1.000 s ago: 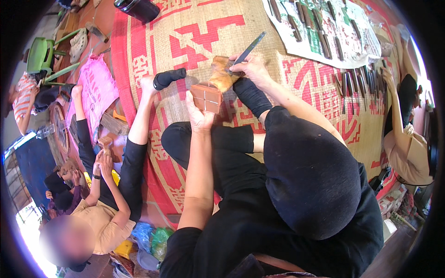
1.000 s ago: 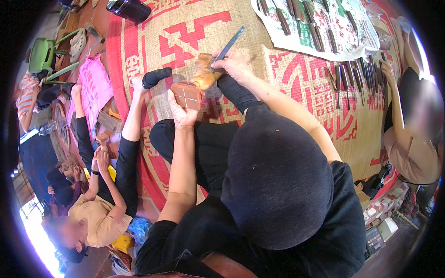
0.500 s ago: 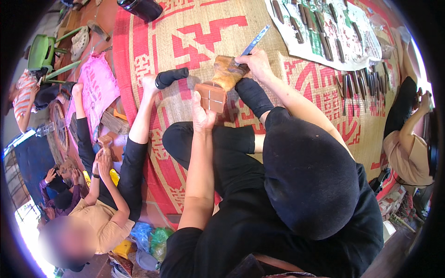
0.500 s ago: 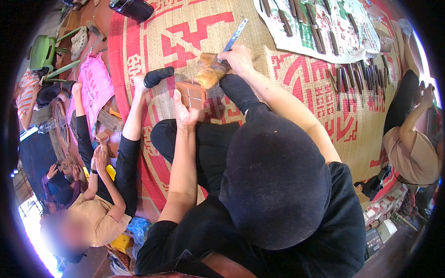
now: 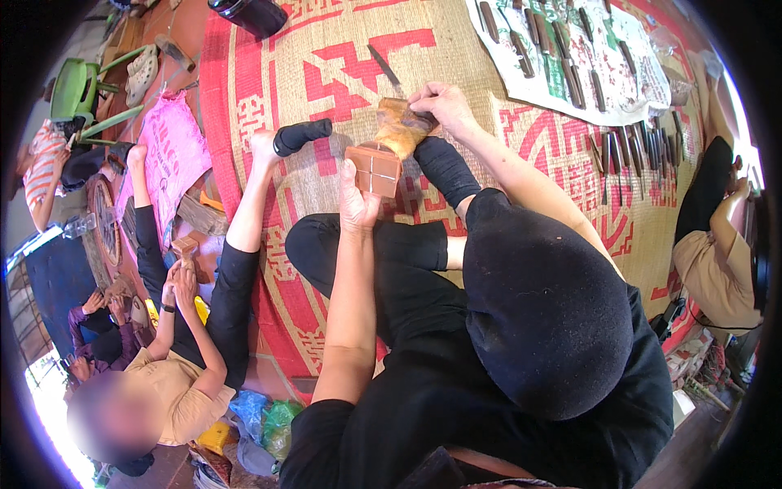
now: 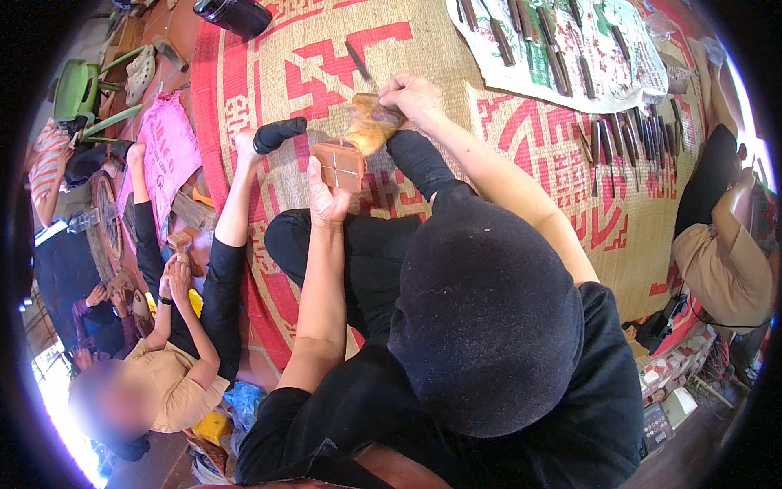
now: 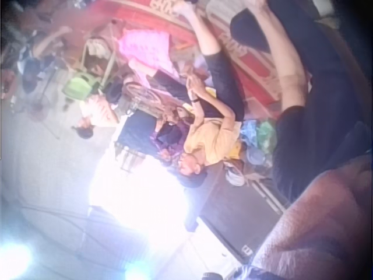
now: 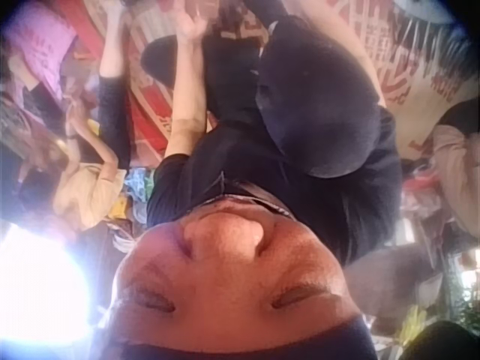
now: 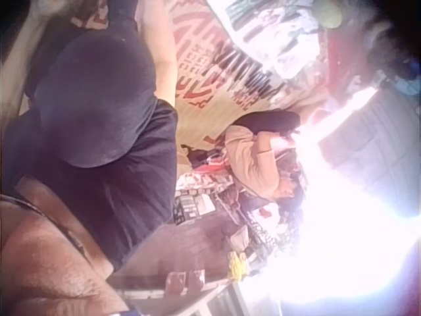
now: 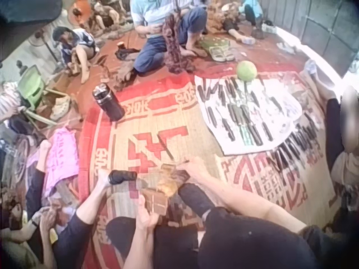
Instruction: The person sits on a mat and carves a small rectangular block of wood using a knife. They hold the wood in their left hand and use the knife in their right hand to shave off thin layers, occasionally rotating the block to work on different sides.
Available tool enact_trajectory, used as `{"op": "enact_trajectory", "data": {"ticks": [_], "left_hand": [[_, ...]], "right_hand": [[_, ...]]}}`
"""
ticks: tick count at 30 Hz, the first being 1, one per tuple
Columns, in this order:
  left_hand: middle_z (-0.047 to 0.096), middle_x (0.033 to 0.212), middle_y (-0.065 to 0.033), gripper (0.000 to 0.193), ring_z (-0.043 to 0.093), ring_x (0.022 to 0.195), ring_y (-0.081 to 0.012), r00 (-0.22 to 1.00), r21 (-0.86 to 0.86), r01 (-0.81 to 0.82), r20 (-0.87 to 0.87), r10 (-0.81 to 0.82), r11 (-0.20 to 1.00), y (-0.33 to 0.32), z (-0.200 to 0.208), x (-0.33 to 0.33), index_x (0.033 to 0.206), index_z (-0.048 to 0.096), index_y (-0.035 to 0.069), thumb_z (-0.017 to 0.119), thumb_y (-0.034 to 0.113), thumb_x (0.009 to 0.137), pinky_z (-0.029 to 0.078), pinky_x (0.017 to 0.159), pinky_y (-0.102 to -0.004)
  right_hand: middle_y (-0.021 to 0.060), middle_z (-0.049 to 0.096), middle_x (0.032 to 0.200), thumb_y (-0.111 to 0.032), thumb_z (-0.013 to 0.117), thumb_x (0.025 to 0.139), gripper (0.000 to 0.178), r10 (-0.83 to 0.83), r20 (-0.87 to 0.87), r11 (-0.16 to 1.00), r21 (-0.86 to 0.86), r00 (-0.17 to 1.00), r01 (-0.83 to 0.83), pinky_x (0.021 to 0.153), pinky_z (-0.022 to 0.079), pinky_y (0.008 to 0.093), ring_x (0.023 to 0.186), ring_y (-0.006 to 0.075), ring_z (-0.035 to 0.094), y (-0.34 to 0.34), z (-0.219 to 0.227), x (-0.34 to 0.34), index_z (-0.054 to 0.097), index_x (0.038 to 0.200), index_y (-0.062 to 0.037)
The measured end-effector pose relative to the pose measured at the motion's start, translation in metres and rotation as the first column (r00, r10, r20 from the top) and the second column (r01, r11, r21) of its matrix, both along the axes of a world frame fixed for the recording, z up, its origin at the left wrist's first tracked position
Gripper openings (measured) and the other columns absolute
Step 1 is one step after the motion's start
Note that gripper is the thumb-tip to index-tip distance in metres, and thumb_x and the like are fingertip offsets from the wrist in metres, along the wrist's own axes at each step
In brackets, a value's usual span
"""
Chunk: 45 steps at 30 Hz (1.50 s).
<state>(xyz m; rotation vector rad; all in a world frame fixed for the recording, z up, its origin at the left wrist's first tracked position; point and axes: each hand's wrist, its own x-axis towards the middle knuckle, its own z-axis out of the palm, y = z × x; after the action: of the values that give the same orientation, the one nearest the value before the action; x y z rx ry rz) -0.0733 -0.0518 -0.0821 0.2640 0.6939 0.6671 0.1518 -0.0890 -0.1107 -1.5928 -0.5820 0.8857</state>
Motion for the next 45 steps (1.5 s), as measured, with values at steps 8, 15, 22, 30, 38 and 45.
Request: {"op": "enact_trajectory", "data": {"ticks": [8,15,22,30,38,45], "left_hand": [[0.053,0.116,-0.0123,0.053,0.053,0.107,-0.0263,1.0,0.015,0.019,-0.017,-0.019,1.0,-0.001,0.004,0.0,0.12,0.046,0.006,0.063,0.038,0.082,0.047,0.091,-0.0432],[0.054,0.115,-0.0121,0.057,0.054,0.104,-0.0255,0.996,0.09,0.086,-0.041,-0.083,0.992,-0.001,0.007,0.0,0.119,0.046,0.006,0.061,0.045,0.081,0.047,0.089,-0.0388],[0.054,0.113,-0.0118,0.057,0.056,0.102,-0.0244,0.993,0.131,0.121,-0.024,-0.119,0.984,-0.001,0.01,-0.001,0.119,0.046,0.006,0.061,0.045,0.081,0.048,0.088,-0.038],[0.053,0.115,-0.0129,0.058,0.055,0.103,-0.0267,0.997,0.101,0.08,-0.032,-0.077,0.992,-0.002,0.009,0.0,0.12,0.044,0.005,0.061,0.044,0.082,0.05,0.086,-0.0411],[0.053,0.117,-0.012,0.058,0.053,0.108,-0.0258,0.994,0.092,0.109,0.009,-0.111,0.99,-0.001,0.01,-0.002,0.122,0.044,0.006,0.062,0.043,0.081,0.046,0.092,-0.0407],[0.054,0.117,-0.0101,0.056,0.053,0.108,-0.024,0.986,0.093,0.116,-0.135,-0.103,0.989,-0.005,-0.001,-0.009,0.121,0.046,0.008,0.056,0.048,0.083,0.044,0.092,-0.0386]], "right_hand": [[0.0097,0.063,0.088,-0.021,0.065,0.073,0.024,0.249,0.55,0.945,-0.317,0.797,-0.077,0.076,0.046,0.0374,0.086,0.026,0.061,0.017,0.013,0.04,0.061,0.094,-0.0102],[0.0083,0.051,0.113,-0.012,0.054,0.08,0.033,0.617,0.787,0.757,-0.587,0.02,-0.287,0.083,0.047,0.0373,0.096,0.0275,0.055,0.054,0.006,0.039,0.054,0.113,-0.0161],[0.0077,0.047,0.117,-0.008,0.051,0.081,0.033,0.753,0.657,0.626,-0.733,-0.039,-0.264,0.083,0.047,0.0394,0.104,0.0245,0.05,0.064,0.002,0.043,0.054,0.113,-0.0158],[0.0046,0.048,0.113,-0.004,0.051,0.079,0.028,0.701,0.712,0.692,-0.665,0.043,-0.281,0.081,0.048,0.0396,0.101,0.0241,0.051,0.022,-0.002,0.045,0.054,0.105,-0.0139],[0.0055,0.048,0.112,-0.013,0.054,0.078,0.026,0.598,0.796,0.757,-0.6,-0.097,-0.257,0.077,0.049,0.0369,0.094,0.0256,0.055,0.065,0.001,0.051,0.054,0.105,-0.0143],[0.0056,0.043,0.119,-0.019,0.059,0.076,0.023,0.731,0.679,0.664,-0.731,-0.065,-0.159,0.085,0.045,0.0396,0.106,0.025,0.048,0.057,0.005,0.066,0.06,0.099,-0.0162]]}}
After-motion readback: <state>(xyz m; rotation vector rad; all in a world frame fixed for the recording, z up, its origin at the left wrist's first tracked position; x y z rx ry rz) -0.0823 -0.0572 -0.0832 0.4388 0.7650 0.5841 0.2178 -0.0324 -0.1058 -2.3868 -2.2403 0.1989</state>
